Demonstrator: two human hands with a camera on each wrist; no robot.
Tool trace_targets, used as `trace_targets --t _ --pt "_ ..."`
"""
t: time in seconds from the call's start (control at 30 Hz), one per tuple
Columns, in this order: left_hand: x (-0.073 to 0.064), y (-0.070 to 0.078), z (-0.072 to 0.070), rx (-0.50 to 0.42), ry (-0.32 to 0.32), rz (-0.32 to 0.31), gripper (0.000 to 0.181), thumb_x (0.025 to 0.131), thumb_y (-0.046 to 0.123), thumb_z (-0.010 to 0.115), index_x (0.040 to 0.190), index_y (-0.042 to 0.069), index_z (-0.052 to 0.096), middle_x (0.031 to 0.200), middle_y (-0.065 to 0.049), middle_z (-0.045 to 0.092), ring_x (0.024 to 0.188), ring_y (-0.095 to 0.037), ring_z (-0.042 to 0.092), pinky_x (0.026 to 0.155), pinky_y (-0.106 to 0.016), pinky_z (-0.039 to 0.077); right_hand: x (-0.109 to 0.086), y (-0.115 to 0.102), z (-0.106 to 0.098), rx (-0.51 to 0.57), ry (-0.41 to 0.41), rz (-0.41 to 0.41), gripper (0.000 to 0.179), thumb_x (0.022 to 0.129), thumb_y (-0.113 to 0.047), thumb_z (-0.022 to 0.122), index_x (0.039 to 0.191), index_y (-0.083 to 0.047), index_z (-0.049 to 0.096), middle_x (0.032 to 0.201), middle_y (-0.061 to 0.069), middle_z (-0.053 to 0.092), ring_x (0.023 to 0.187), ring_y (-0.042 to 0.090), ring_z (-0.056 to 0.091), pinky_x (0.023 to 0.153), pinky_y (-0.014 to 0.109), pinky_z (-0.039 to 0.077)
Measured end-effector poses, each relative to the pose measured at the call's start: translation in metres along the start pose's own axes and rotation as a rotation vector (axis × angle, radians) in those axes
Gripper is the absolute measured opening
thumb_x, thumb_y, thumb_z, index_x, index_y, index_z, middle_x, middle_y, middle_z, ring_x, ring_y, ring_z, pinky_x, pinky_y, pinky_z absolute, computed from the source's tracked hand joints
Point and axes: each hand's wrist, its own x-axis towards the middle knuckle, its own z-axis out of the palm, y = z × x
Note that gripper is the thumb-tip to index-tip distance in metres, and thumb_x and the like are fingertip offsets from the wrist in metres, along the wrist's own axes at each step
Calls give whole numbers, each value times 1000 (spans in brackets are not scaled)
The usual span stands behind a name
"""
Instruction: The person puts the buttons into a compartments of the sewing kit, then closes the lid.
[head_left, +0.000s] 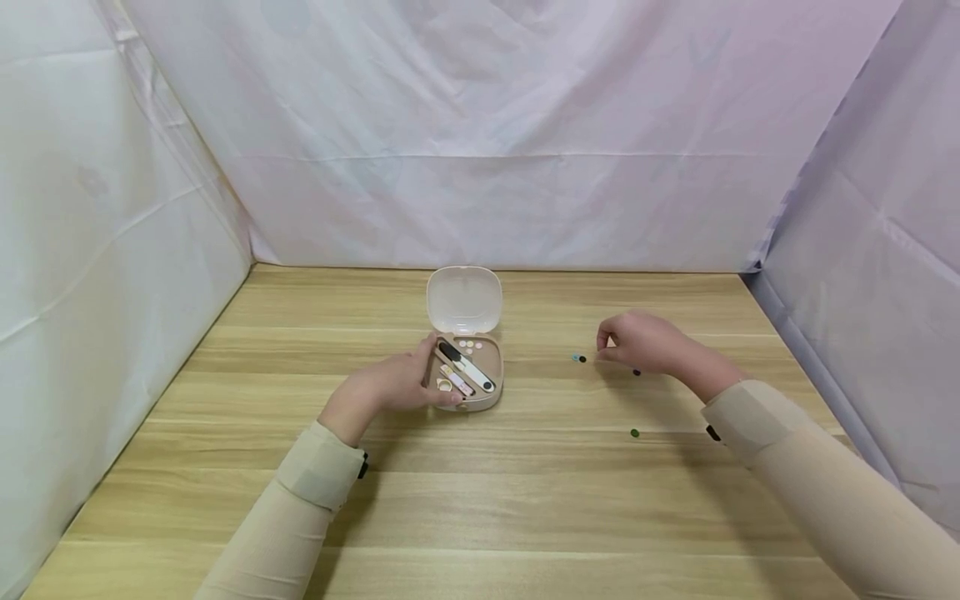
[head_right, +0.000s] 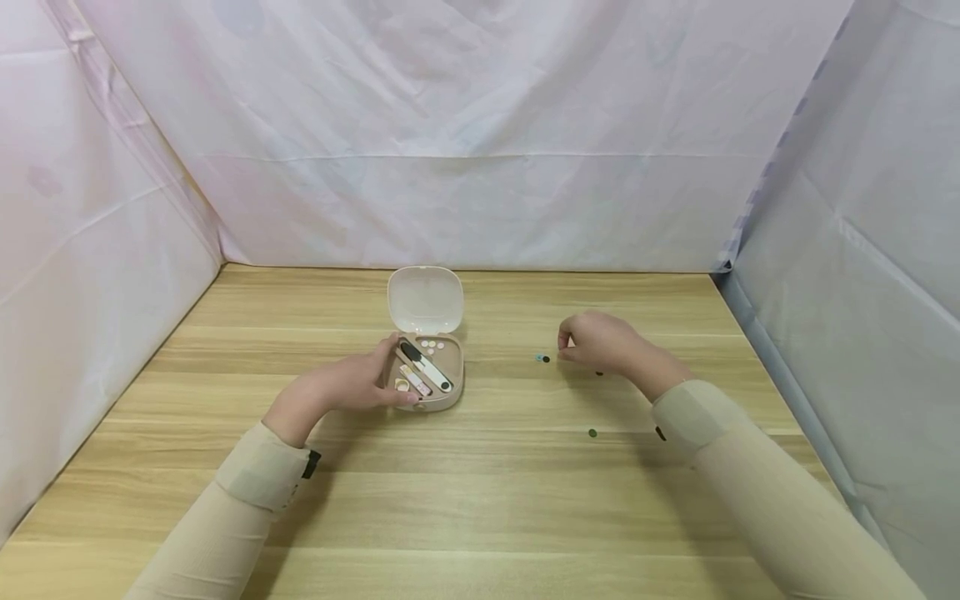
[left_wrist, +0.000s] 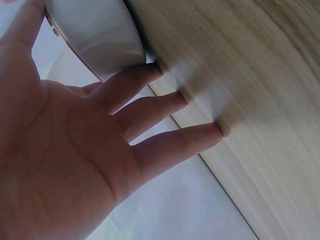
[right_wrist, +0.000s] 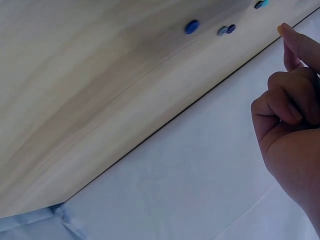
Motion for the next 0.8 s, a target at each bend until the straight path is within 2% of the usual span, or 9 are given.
trace_targets --t 0.23,0.53,0.8 --pt "0 -1 0 -12 5 8 126 92 70 71 171 2 -1 166 -33 39 153 -45 45 127 -59 38 14 -24 -4 3 -5 -22 8 100 -20 74 95 -14 73 79 -1 66 65 14 52 66 32 47" --pt "0 0 0 -6 4 8 126 92 69 71 171 2 -1 166 -34 38 153 -46 44 127 -59 38 40 -61 -6 -22 -26 -48 10 102 -25 73 100 -15 73 72 -1 60 61 14 51 60 30 42" --pt "-1 0 0 -11 5 8 126 92 69 71 171 3 -1 167 -33 36 154 -45 43 128 -59 36 58 -79 -5 -17 8 -96 10 100 -24 75 97 -15 74 73 0 59 66 16 51 63 31 43"
